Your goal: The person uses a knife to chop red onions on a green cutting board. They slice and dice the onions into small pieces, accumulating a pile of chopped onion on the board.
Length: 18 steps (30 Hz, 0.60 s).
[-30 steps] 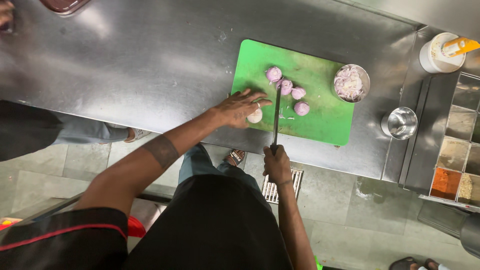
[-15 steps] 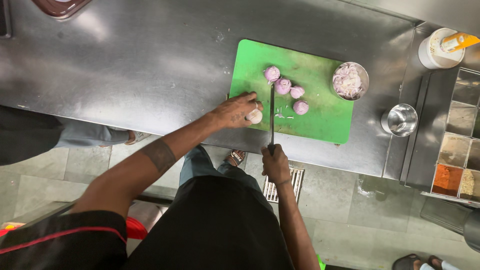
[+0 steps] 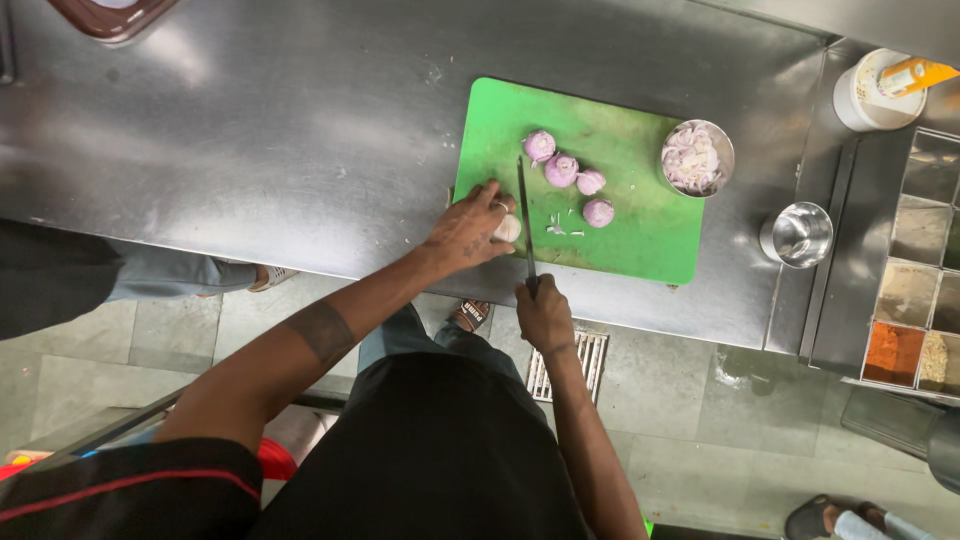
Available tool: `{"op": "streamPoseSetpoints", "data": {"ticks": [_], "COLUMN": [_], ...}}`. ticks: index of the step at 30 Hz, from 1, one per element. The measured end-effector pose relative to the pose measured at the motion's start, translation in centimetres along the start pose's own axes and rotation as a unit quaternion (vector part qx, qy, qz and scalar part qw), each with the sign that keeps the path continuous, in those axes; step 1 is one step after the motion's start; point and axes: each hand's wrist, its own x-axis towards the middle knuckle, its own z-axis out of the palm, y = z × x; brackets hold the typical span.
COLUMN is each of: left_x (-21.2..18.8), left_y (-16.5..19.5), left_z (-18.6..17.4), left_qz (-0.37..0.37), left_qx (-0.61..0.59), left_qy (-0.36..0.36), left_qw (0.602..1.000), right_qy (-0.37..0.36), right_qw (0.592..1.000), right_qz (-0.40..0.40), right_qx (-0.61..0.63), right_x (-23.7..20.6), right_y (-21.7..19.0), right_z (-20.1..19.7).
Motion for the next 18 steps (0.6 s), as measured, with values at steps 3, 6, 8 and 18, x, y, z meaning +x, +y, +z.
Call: {"op": "streamPoseSetpoints", "data": {"ticks": [3, 6, 8, 18], "left_x": [-0.2, 0.1, 0.6, 1.6], "left_y": [0.3, 0.2, 0.1, -1.0], "left_z": [-0.7, -1.3, -1.4, -0.3], "left_qz": [0.049, 0.07, 0.071, 0.118], "left_qx": [0.011, -0.032, -0.045, -0.045], "left_qy": [0.008, 0.014, -0.011, 0.01], "left_qw": [0.999, 0.997, 0.996, 0.992], "right_qy": [0.098, -0.019, -0.027, -0.044], "right_qw": [0.968, 0.997, 0.995, 0.992], "right_qz": [-0.209, -0.048, -0.034, 0.0], "right_qx": [-0.098, -0.059, -0.087, -0.118], "right_x": [0.6, 1.3, 1.7, 3.2], "right_y": [-0.4, -0.8, -1.2, -1.4], "right_z": [0.0, -0.1, -0.2, -0.7]}}
